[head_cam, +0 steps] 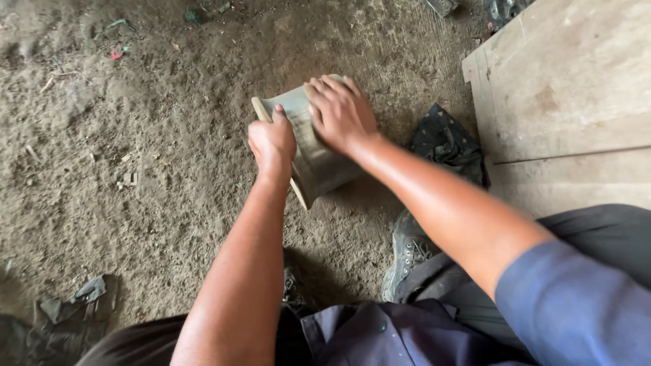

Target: The person cleans a cylindrical air filter by hand, rubbing the exterior surface with their palms and fingers to remove dust and debris.

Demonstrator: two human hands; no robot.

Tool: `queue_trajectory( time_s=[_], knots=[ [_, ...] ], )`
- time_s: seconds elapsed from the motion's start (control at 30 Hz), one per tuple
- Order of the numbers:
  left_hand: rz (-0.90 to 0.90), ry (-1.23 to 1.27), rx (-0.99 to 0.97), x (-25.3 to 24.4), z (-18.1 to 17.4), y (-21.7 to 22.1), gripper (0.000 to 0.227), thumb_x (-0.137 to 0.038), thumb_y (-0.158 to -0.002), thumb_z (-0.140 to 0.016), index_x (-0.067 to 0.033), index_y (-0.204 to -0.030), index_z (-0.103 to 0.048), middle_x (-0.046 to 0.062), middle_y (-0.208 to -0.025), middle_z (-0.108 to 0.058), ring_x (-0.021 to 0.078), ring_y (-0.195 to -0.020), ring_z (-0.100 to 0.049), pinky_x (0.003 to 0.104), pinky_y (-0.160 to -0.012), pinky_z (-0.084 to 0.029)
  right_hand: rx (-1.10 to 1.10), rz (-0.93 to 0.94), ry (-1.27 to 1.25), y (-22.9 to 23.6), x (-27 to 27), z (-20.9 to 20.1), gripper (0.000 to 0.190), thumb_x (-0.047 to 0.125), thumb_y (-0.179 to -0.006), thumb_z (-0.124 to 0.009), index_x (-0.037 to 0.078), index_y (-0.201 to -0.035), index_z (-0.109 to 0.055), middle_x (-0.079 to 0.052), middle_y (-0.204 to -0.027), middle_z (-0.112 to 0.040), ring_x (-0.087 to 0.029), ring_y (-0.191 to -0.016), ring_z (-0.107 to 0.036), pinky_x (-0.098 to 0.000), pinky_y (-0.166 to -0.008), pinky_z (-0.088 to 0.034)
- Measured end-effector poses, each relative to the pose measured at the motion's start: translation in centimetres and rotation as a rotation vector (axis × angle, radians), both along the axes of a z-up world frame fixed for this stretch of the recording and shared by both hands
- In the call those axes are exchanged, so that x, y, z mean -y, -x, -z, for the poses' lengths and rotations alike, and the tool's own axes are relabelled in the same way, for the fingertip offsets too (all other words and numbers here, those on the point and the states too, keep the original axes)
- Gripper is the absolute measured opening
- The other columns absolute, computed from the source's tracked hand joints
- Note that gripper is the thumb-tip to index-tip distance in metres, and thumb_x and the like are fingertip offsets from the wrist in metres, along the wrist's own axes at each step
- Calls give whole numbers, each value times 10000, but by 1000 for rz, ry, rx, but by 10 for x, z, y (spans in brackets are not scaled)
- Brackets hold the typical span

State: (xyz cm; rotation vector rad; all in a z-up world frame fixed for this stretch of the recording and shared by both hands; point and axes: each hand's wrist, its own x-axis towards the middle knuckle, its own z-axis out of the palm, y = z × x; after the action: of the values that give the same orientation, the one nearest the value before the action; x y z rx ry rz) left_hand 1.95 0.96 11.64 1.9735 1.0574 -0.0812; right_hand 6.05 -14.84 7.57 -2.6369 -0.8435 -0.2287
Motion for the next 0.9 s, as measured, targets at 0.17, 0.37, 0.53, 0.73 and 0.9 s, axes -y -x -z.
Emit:
queue_trajectory(
  time_s=[0.17, 0.37, 0.53, 0.73, 0.9],
  knots=[
    [6, 6, 60, 13, -2, 33, 578, -479, -942, -618, 89, -1036, -667, 319, -1034, -700, 457, -989, -712, 508, -874, -540, -285, 75, 44, -42, -19, 24, 432, 322, -1039, -468, 52, -1328, -643, -184, -1390, -621, -374, -1345, -522, -515, -1171, -328],
    [-26, 21, 27, -7, 23, -7, 605, -515, -898, -667, 67, -1052, -724, 322, -1121, -696, 440, -1114, -669, 472, -959, -523, 44, 125, -49, 53, 24, 1, 491, 362, -1069, -488, 41, -1430, -573, -157, -1511, -539, -335, -1472, -429, -552, -1183, -300],
    [20, 16, -112, -38, 46, -71, 617, -551, -872, -670, 35, -1056, -731, 227, -1183, -706, 357, -1120, -689, 410, -970, -528, 189, 166, -69, 106, 41, -1, 521, 350, -1093, -472, 46, -1514, -512, -155, -1590, -473, -322, -1531, -367, -553, -1252, -244],
    [-32, 77, -109, -35, 35, -68, 620, -530, -869, -700, 52, -1082, -710, 251, -1184, -694, 354, -1091, -706, 421, -943, -543, 129, 102, -1, 50, 33, -6, 536, 360, -1079, -474, 21, -1493, -503, -187, -1586, -460, -353, -1517, -359, -532, -1248, -263],
    [0, 77, -46, -6, 5, -3, 604, -501, -922, -645, 86, -1031, -737, 315, -1104, -726, 418, -1041, -727, 469, -937, -557, -242, 109, 49, -61, 3, -9, 460, 378, -1038, -478, 94, -1367, -629, -124, -1456, -590, -324, -1381, -507, -446, -1120, -418]
  ],
)
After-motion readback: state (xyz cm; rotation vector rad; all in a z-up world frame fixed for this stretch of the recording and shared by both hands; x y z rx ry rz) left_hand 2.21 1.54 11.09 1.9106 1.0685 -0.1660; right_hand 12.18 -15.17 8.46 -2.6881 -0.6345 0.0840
